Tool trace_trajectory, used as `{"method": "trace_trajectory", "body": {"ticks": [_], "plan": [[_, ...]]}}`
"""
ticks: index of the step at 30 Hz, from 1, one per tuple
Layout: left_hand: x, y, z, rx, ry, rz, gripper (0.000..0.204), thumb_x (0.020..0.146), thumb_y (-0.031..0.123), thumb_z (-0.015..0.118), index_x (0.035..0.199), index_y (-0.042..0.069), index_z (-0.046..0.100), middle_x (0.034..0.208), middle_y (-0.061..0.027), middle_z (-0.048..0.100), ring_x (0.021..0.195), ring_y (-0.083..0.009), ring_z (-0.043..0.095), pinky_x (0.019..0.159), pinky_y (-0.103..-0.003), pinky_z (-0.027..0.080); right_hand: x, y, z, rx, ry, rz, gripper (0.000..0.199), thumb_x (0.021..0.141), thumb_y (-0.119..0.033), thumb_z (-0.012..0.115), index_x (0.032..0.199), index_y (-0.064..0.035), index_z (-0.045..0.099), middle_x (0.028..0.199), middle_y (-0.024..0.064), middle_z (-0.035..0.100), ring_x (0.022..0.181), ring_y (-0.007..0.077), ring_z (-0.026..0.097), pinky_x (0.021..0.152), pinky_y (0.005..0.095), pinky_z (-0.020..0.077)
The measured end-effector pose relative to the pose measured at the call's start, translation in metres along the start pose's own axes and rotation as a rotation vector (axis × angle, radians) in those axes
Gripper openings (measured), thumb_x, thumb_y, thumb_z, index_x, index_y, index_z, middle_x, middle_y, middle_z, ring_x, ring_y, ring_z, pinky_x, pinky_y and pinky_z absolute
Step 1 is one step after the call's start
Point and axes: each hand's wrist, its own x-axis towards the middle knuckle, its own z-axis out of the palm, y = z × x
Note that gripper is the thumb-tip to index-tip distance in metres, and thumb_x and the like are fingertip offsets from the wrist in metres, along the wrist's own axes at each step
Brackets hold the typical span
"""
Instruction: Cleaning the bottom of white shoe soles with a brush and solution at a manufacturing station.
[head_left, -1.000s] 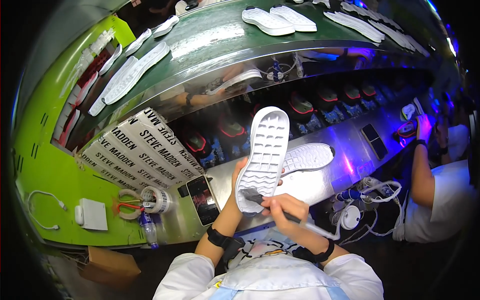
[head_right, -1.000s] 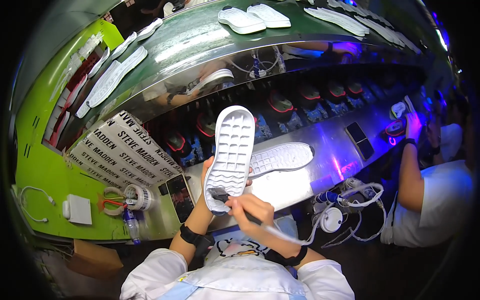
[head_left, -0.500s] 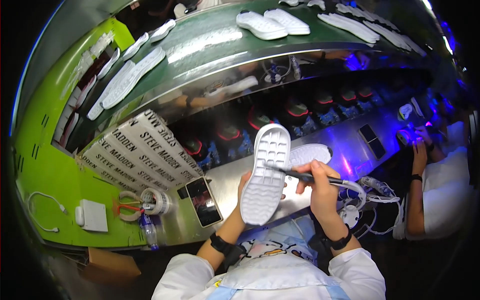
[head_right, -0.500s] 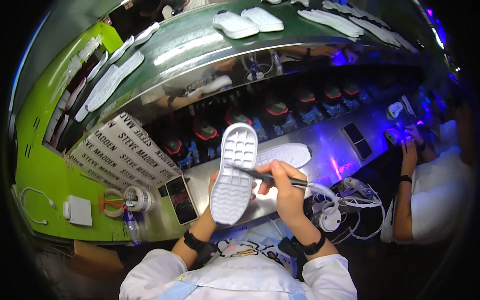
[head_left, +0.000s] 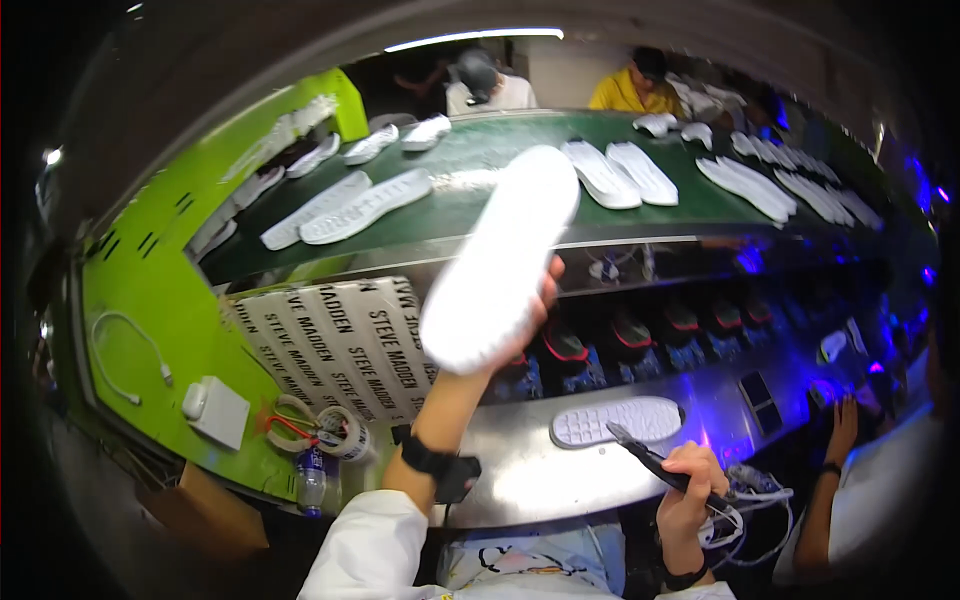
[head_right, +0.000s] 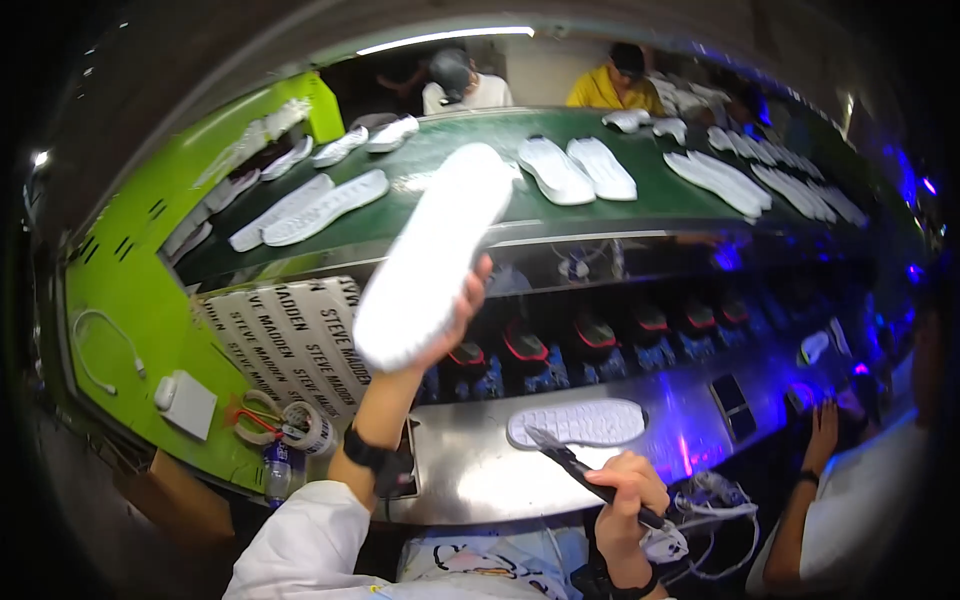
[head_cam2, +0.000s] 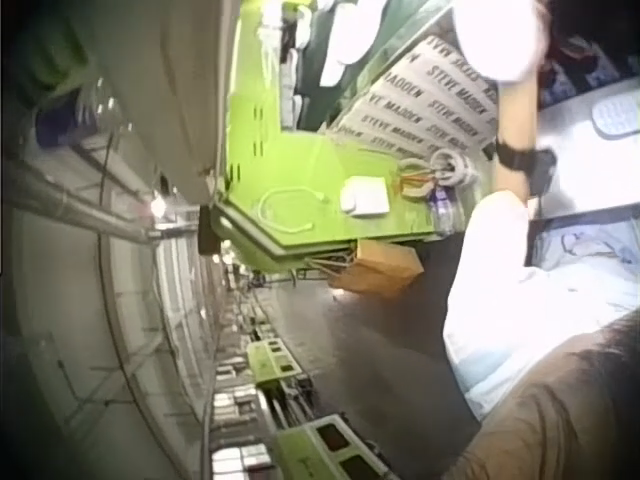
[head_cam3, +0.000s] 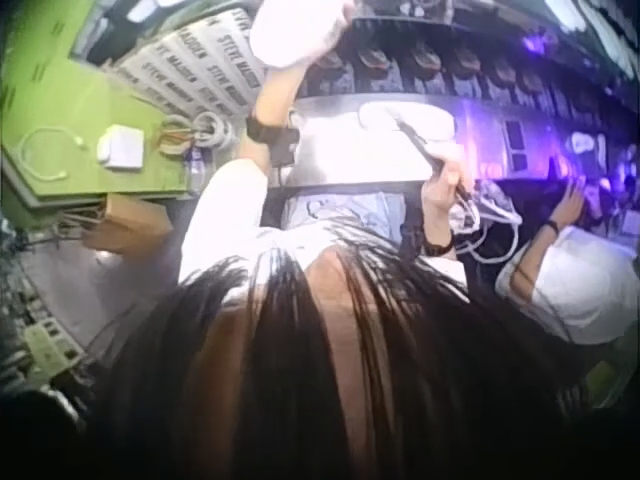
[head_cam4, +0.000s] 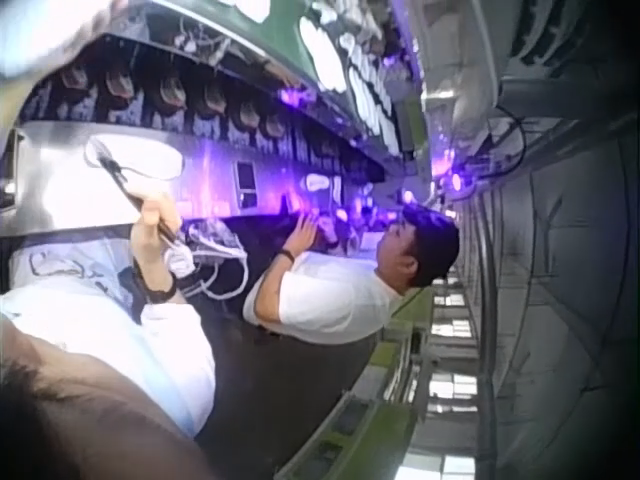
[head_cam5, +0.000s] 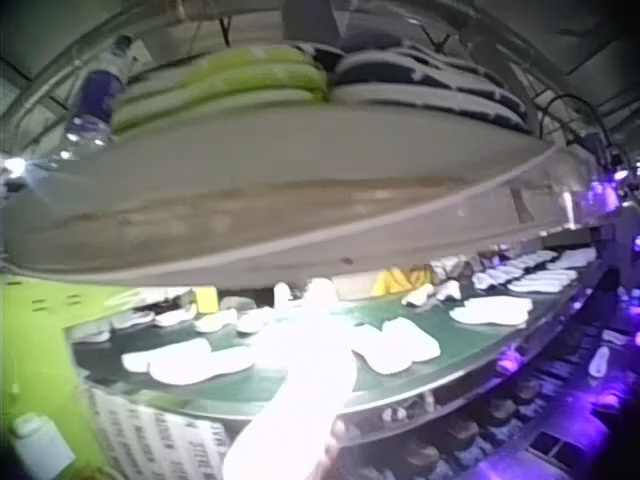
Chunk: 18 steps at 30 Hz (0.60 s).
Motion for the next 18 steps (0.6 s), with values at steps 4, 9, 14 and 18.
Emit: {"method": "trace_trajectory", "body": {"ticks": [4, 9, 14, 18], "plan": [[0.036, 0.031, -0.008, 0.297, -0.044, -0.058, 0.035, 0.095, 0.018, 0.048, 0.124, -0.002, 0.049, 0.111, -0.0142, 0.060, 0.089, -0.0224, 0.061, 0.077, -0.030, 0.056, -0.019, 0.020, -0.008, -0.054, 0.052, 0.254, 0.041, 0.092, -0.025, 0.048, 0.071, 0.0071, 0.063, 0.063, 0.0080, 0.053, 0.059, 0.0154, 0.050, 0.055, 0.0296, 0.0373], [0.142, 0.014, 0.013, 2.007, -0.058, 0.888, 0.037, 0.090, 0.020, 0.054, 0.117, -0.004, 0.052, 0.102, -0.0180, 0.063, 0.087, -0.0269, 0.063, 0.074, -0.037, 0.052, -0.028, 0.025, -0.007, 0.046, -0.032, 0.431, 0.037, 0.095, -0.023, 0.046, 0.091, 0.0078, 0.065, 0.078, 0.0089, 0.057, 0.064, 0.0140, 0.057, 0.047, 0.0244, 0.0440], [0.205, 0.039, -0.015, 2.979, -0.160, 0.579, 0.048, 0.082, 0.024, 0.060, 0.117, -0.007, 0.049, 0.088, -0.0249, 0.064, 0.084, -0.0393, 0.063, 0.076, -0.046, 0.050, -0.021, 0.030, -0.007, 0.112, 0.055, 0.443, 0.026, 0.091, -0.010, 0.052, 0.111, 0.0059, 0.056, 0.103, 0.0119, 0.059, 0.085, 0.0188, 0.063, 0.058, 0.0276, 0.0565], [0.197, 0.051, -0.012, 2.866, 0.767, 1.168, 0.038, 0.079, 0.030, 0.065, 0.092, -0.005, 0.062, 0.091, -0.0274, 0.064, 0.081, -0.0392, 0.064, 0.072, -0.047, 0.052, -0.025, 0.033, -0.010, 0.073, 0.108, 0.592, 0.032, 0.084, 0.002, 0.057, 0.116, 0.0059, 0.054, 0.100, 0.0135, 0.062, 0.086, 0.0199, 0.064, 0.065, 0.0277, 0.0570]]}}
